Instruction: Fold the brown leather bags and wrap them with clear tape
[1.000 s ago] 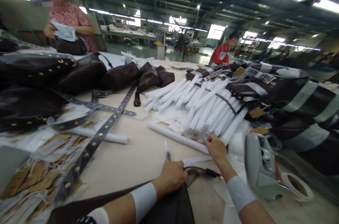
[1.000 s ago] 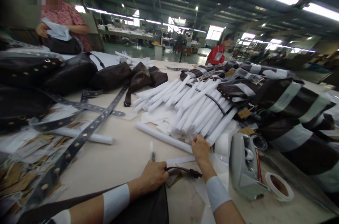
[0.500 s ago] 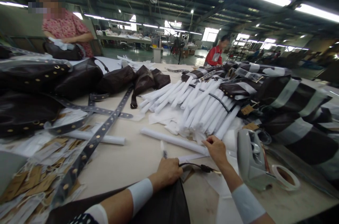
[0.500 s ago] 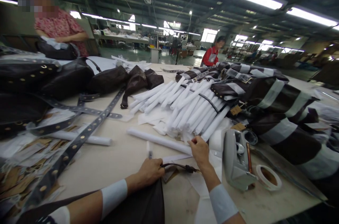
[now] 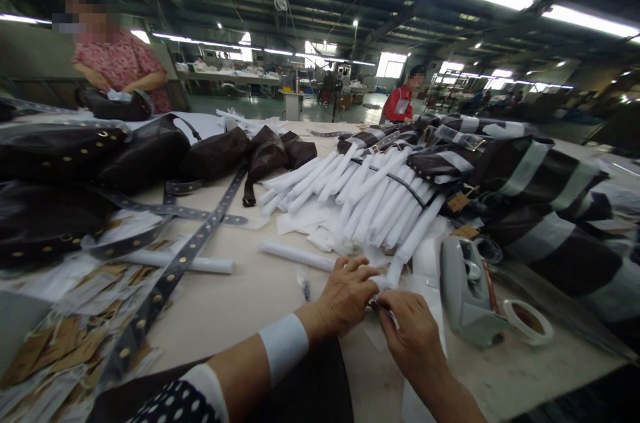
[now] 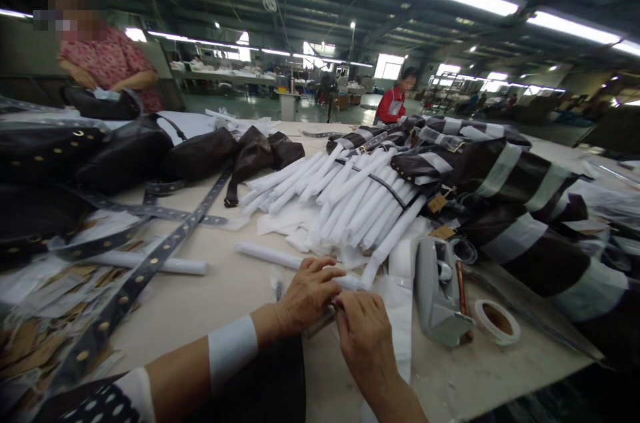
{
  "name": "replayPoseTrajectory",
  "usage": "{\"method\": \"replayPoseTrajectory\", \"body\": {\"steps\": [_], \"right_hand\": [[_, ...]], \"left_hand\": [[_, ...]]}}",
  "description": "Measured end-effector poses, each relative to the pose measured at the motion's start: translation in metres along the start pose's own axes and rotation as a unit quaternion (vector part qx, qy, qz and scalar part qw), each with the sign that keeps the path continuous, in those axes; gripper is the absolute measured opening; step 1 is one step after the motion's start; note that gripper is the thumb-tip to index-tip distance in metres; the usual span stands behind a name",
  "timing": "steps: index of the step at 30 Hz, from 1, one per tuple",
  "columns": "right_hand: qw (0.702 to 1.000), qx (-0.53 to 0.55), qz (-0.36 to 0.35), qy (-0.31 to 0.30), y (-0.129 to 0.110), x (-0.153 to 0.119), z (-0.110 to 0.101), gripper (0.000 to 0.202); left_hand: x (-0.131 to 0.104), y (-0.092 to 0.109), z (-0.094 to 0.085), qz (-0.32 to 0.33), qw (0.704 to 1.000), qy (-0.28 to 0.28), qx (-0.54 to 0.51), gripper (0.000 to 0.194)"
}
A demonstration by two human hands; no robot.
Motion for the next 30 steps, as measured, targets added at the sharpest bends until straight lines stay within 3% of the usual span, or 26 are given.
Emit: {"method": "replayPoseTrajectory", "body": {"steps": [1, 4, 7, 9, 11, 13, 15, 17, 20, 26, 29, 30], "right_hand": [[0.999, 0.009, 0.017, 0.025, 0.0, -0.003, -0.009, 0.008], [0.987, 0.044, 0.141, 0.067, 0.017, -0.017, -0.027, 0.039], [0.944, 0.155, 0.288, 0.042, 0.038, -0.033, -0.019, 0.039], [0.89, 0.251, 0.377, 0.049, 0.046, -0.04, -0.009, 0.032], [0.818, 0.345, 0.455, 0.078, 0.049, -0.044, 0.001, 0.028], [0.745, 0.421, 0.506, 0.106, 0.047, -0.046, 0.011, 0.029], [0.697, 0.462, 0.534, 0.13, 0.045, -0.049, 0.017, 0.031], [0.68, 0.469, 0.542, 0.153, 0.044, -0.052, 0.019, 0.033], [0.682, 0.462, 0.542, 0.164, 0.044, -0.058, 0.02, 0.034], [0.645, 0.521, 0.552, 0.088, 0.033, -0.071, 0.033, 0.041], [0.643, 0.513, 0.566, 0.061, 0.025, -0.079, 0.037, 0.04], [0.646, 0.5, 0.573, 0.068, 0.025, -0.082, 0.036, 0.037]], "left_hand": [[0.002, -0.001, 0.0, -0.028, 0.997, -0.008, -0.066, 0.016], [0.0, -0.008, 0.004, -0.143, 0.962, -0.016, -0.234, 0.016], [-0.006, -0.002, 0.013, -0.155, 0.924, -0.039, -0.348, 0.02], [-0.011, 0.005, 0.02, -0.152, 0.871, -0.063, -0.463, 0.018], [-0.016, 0.01, 0.026, -0.167, 0.815, -0.077, -0.549, 0.017], [-0.022, 0.012, 0.03, -0.191, 0.787, -0.08, -0.581, 0.02], [-0.026, 0.013, 0.03, -0.209, 0.767, -0.075, -0.602, 0.025], [-0.029, 0.012, 0.031, -0.226, 0.755, -0.067, -0.612, 0.028], [-0.032, 0.007, 0.035, -0.252, 0.759, -0.052, -0.597, 0.027], [-0.032, 0.003, 0.038, -0.259, 0.762, -0.026, -0.593, 0.027], [-0.032, 0.001, 0.039, -0.264, 0.765, -0.022, -0.587, 0.024], [-0.032, 0.0, 0.04, -0.263, 0.778, -0.031, -0.57, 0.022]]}}
Point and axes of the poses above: each hand's wrist, its own x-axis towards the middle knuckle, its own z-axis out of the palm, y = z × x, the point moved 7 cm from there along x, towards the middle knuckle, and after that the axes turned 5 degrees about -z, right-handed, at the moved point
